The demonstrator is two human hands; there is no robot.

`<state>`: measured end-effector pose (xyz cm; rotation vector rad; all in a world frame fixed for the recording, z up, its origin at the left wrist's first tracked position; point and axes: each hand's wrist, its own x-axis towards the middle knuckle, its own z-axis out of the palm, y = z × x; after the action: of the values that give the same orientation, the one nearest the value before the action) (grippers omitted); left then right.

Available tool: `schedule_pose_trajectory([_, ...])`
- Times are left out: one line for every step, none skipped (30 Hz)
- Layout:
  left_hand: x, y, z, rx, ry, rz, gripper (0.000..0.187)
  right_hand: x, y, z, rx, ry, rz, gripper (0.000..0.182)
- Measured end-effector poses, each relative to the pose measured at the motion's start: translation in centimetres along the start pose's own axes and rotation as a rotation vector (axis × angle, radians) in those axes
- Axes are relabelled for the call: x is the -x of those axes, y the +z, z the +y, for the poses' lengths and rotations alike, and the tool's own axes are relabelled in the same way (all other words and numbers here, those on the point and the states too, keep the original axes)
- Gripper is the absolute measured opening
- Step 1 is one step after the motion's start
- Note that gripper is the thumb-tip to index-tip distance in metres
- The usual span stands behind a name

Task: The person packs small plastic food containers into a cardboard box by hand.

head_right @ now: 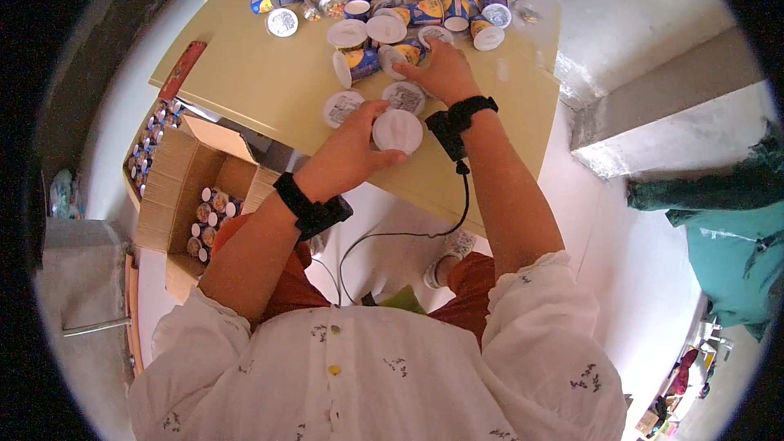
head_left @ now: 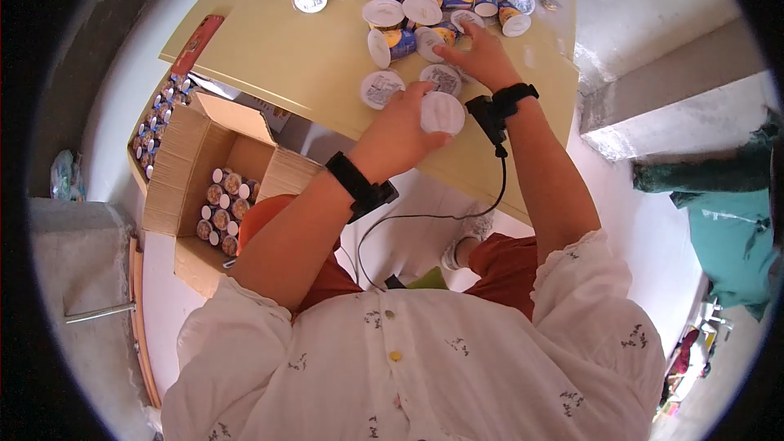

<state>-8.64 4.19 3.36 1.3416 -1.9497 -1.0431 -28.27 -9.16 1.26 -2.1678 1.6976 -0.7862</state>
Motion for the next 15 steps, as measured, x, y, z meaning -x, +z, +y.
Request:
schedule_pose_trajectory([0.0, -0.1, 0.0, 0.002, -0.003, 0.000, 0.080, 0.2, -0.2, 0.1, 0.001, 0.000, -0.003, 0.081])
schedule_pose_trajectory([0.0, -0.1, 0.1, -0.004, -0.002, -0.001, 0.079, 0.7, -0.5, 0.3, -0.010, -0.033, 0.020, 0.074])
schedule_pose_trajectory([0.0, 0.0, 0.0, -0.010, -0.001, -0.002, 0.079, 1.4, -1.1, 0.1, -0.019, -0.067, 0.044, 0.067])
schedule_pose_trajectory([0.0, 0.0, 0.0, -0.007, -0.002, -0.001, 0.079, 2.1, -1.8, -0.4, -0.017, -0.067, 0.041, 0.067])
schedule_pose_trajectory([0.0, 0.1, -0.1, -0.016, 0.002, -0.006, 0.079, 3.0, -2.5, -0.8, -0.055, -0.116, 0.004, 0.058])
schedule_pose_trajectory([0.0, 0.3, -0.1, -0.027, 0.005, -0.013, 0.079, 3.9, -3.1, -1.2, -0.095, -0.163, -0.032, 0.050])
schedule_pose_trajectory([0.0, 0.4, -0.1, -0.026, 0.006, -0.016, 0.079, 4.6, -3.3, -1.4, -0.094, -0.159, -0.032, 0.050])
schedule_pose_trajectory([0.1, 0.4, -0.1, -0.036, 0.018, -0.011, 0.079, 5.3, -3.5, -1.6, -0.049, -0.296, -0.101, 0.046])
schedule_pose_trajectory([0.1, 0.4, -0.1, -0.046, 0.031, -0.007, 0.079, 5.8, -3.6, -1.6, -0.003, -0.432, -0.170, 0.044])
schedule_pose_trajectory([0.1, 0.2, -0.1, -0.047, 0.032, -0.012, 0.079, 6.0, -3.5, -1.6, -0.004, -0.428, -0.168, 0.044])
schedule_pose_trajectory([0.1, 0.0, 0.1, -0.035, 0.024, -0.025, 0.079, 6.3, -3.2, -1.7, 0.019, -0.444, -0.171, 0.044])
schedule_pose_trajectory([0.1, -0.2, 0.1, -0.023, 0.015, -0.038, 0.079, 6.5, -3.0, -1.7, 0.041, -0.461, -0.175, 0.044])
schedule_pose_trajectory([0.0, -0.1, -0.1, -0.024, 0.016, -0.042, 0.079, 6.6, -2.9, -1.6, 0.040, -0.458, -0.173, 0.044])
schedule_pose_trajectory([-0.1, 0.0, -0.5, 0.013, 0.014, -0.052, 0.080, 6.4, -2.8, -1.5, 0.077, -0.490, -0.181, 0.044])
schedule_pose_trajectory([-0.1, 0.0, -0.6, 0.051, 0.012, -0.060, 0.080, 6.4, -2.6, -1.5, 0.113, -0.522, -0.188, 0.045])
